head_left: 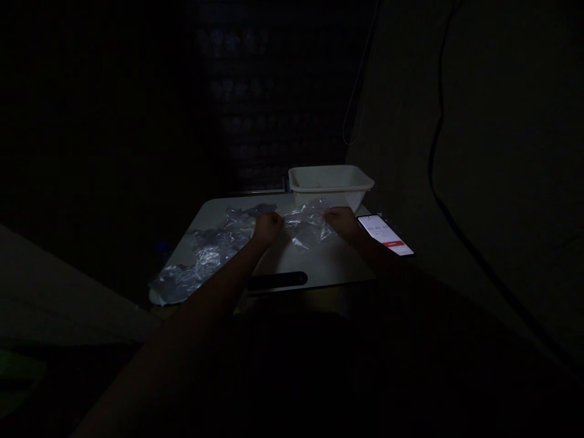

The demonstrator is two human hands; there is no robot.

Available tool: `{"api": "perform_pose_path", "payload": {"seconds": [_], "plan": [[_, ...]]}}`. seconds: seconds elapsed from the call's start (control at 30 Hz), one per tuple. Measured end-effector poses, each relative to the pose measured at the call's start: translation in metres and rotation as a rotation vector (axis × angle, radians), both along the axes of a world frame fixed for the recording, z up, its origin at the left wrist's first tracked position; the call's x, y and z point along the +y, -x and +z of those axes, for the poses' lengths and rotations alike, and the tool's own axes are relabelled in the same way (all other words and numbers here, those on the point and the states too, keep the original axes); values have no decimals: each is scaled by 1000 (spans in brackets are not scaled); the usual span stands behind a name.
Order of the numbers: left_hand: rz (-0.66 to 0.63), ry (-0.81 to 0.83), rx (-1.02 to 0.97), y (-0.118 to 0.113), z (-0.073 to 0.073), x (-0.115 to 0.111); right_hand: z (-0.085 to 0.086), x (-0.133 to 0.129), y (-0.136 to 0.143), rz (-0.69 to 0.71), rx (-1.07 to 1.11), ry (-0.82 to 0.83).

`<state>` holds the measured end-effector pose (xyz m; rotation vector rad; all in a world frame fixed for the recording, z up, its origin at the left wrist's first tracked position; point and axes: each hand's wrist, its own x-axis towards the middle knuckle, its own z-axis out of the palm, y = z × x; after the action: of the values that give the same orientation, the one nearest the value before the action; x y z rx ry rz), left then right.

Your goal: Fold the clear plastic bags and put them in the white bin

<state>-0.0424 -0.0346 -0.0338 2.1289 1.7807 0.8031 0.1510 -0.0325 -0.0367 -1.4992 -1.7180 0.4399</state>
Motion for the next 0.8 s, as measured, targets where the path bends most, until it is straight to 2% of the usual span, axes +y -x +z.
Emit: {"api": "perform_pose_path", "payload": {"seconds": [0.07, 0.17, 0.23, 0.4, 0.6, 0.8], "plan": [[-35, -64, 25, -2, -1, -2, 2, -2, 3, 13, 13, -2], [-199, -224, 75, -11, -4, -7, 6, -6, 13, 88, -27, -29], [-265, -247, 108, -19, -5, -11, 8, -8, 20, 149, -67, -63], [-237, -199, 136, -29, -3, -11, 11, -9, 30, 241, -91, -113], [-205, -167, 28, -16, 3, -6, 10, -5, 17, 154, -64, -128], [-163, -80, -131, -9, 3, -2, 10, -4, 11, 172, -80, -109]]}}
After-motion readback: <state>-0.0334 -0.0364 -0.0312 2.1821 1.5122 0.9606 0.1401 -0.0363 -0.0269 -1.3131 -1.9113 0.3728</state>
